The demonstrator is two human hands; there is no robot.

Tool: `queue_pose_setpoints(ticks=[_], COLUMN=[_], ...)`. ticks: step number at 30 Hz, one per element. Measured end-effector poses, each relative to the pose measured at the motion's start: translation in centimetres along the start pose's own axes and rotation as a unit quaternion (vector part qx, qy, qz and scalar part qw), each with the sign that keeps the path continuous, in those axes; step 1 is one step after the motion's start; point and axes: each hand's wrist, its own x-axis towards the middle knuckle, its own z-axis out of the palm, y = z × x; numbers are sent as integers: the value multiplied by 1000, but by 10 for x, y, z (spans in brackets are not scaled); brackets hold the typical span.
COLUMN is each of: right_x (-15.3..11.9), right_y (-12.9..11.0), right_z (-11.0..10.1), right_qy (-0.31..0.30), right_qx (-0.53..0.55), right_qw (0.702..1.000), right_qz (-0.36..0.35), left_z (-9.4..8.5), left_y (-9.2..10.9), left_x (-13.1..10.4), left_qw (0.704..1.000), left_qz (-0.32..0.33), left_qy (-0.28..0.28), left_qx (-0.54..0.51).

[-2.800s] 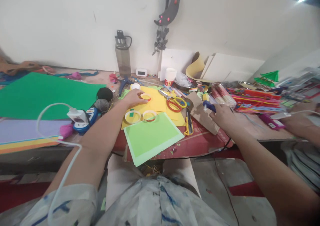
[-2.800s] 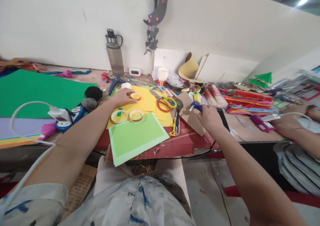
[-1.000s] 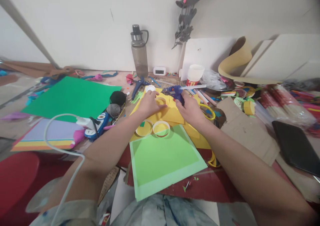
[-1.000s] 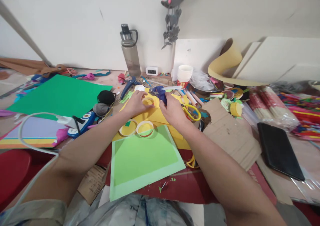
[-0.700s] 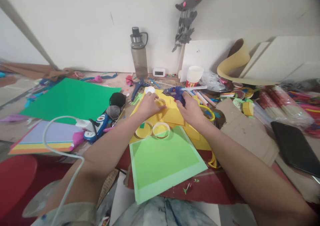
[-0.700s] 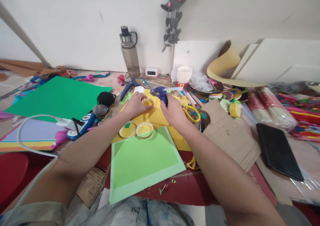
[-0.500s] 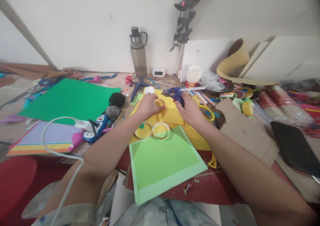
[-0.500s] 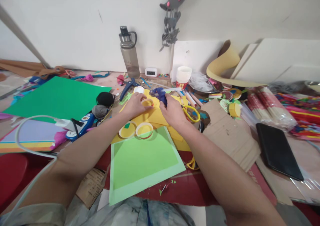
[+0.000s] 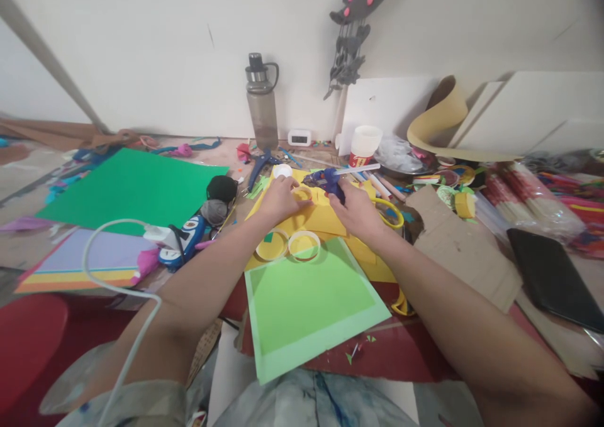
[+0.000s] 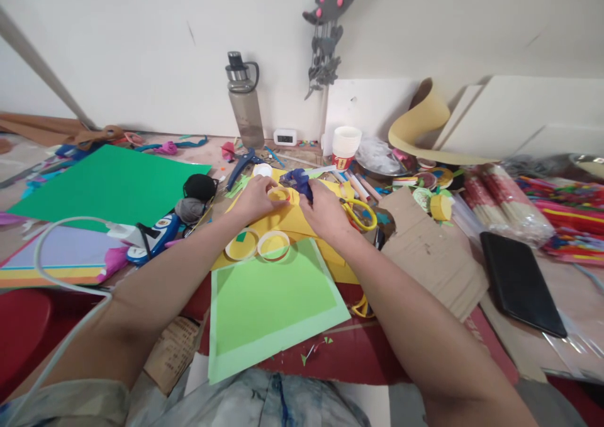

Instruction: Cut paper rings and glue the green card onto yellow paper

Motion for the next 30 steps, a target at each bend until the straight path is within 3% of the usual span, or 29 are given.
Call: queue_pose_setpoints(ticks=[14,30], right_x=[0,4], right_y=[11,9], right_z=[8,10], right_qy=[-53,-82], right_qx=[-47,-66], right_qw=[996,993], right_qz=[-57,-45], left_z=[8,4], left_y=[-8,-4], left_x=[4,3], left_qw=[999,1000], left_qz=[15,14], left_qy=[20,3], left_qx=[-22,-11])
